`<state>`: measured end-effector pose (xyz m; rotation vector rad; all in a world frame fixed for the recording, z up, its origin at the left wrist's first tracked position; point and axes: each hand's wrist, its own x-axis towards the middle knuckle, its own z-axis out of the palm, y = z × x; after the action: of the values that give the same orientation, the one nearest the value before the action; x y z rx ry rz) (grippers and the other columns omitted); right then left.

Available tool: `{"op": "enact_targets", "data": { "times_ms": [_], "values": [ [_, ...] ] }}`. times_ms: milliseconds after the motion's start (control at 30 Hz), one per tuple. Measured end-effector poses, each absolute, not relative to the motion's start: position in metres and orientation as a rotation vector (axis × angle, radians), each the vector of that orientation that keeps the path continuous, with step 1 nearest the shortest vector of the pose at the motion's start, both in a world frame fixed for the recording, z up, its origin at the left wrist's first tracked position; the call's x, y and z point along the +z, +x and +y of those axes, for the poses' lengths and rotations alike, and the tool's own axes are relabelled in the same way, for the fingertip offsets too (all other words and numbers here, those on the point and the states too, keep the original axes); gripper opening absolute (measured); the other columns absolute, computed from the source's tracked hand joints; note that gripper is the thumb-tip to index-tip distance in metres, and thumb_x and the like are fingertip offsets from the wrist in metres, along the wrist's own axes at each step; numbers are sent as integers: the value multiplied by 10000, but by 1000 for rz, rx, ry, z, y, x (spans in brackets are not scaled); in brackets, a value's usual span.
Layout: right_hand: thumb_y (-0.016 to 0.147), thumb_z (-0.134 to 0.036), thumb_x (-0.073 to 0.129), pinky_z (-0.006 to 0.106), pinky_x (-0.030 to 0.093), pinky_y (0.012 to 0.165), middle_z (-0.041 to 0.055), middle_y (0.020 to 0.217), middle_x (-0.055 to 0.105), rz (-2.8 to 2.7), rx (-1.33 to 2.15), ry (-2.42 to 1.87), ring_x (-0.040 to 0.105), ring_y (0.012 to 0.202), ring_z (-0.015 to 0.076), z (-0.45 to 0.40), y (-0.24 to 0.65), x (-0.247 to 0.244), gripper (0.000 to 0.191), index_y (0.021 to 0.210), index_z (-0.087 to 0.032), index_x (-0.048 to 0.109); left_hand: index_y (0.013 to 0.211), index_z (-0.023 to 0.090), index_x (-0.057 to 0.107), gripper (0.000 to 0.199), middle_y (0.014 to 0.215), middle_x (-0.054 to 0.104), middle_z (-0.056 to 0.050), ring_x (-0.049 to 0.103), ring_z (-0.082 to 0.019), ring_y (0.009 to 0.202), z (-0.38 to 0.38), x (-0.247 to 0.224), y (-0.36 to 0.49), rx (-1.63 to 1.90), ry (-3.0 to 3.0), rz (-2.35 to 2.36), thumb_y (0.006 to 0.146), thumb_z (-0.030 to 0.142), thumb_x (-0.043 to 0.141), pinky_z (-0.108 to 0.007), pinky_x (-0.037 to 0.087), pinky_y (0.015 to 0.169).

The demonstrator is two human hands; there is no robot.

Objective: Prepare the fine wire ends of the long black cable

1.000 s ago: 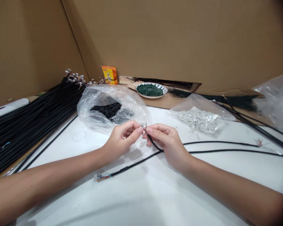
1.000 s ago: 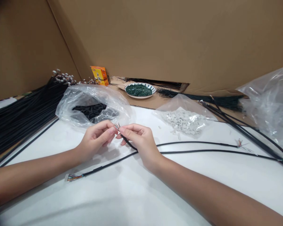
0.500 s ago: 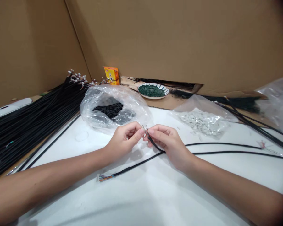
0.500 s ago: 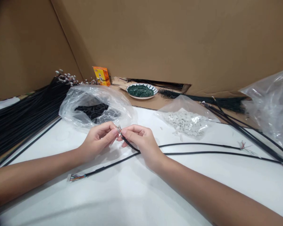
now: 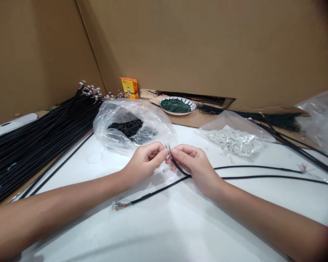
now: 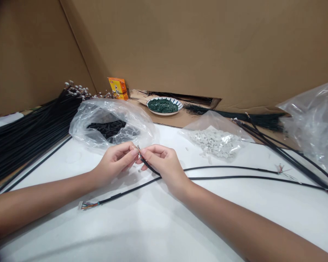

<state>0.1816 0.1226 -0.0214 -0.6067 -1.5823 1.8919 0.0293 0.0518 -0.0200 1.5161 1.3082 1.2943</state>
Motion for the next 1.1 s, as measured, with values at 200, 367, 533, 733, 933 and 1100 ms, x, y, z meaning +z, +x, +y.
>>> {"op": "enact_targets", "data": {
  "times_ms": [200,367,533,733,933,1100],
  "values": [
    [779,-373,664,210,465,592,4,697,651,-1595,1869,-579,577,606,95,121,180,-21,204,738,-173,661,710,153,527,275,531,437,67,356,-44,438,51,-19,29,1300,1528,1316,879,368,498,-182,299,439],
    [778,-368,664,185,436,539,-1,656,642,-1616,1832,-597,556,557,79,121,180,-22,213,738,-160,646,675,152,485,298,603,513,47,374,-34,450,51,-20,30,1308,1491,1301,873,373,503,-176,305,448],
    [750,-356,689,180,412,512,-7,604,626,-1598,1808,-652,534,523,73,120,179,-20,216,727,-148,640,816,179,464,215,596,503,58,369,-37,453,51,-22,32,1407,1442,1358,839,369,563,-163,275,430],
    [741,-340,708,175,423,528,-5,653,652,-1550,1815,-634,556,550,74,119,179,-23,205,773,-162,613,1002,235,402,287,684,492,61,434,-39,489,52,-32,27,1625,1701,1458,816,272,617,-153,346,453],
    [736,-342,723,157,419,519,-9,635,656,-1550,1825,-628,546,541,63,120,179,-24,270,901,-162,609,1056,232,512,317,1025,403,-25,400,16,516,54,-38,16,1695,2455,1569,783,140,643,-152,421,468],
    [731,-351,727,162,443,541,-11,647,657,-1538,1826,-654,552,550,60,120,179,-22,312,962,-160,637,963,195,503,234,951,444,-22,408,-20,535,48,-32,15,1602,2557,1603,776,148,634,-174,424,479]
  ]
}}
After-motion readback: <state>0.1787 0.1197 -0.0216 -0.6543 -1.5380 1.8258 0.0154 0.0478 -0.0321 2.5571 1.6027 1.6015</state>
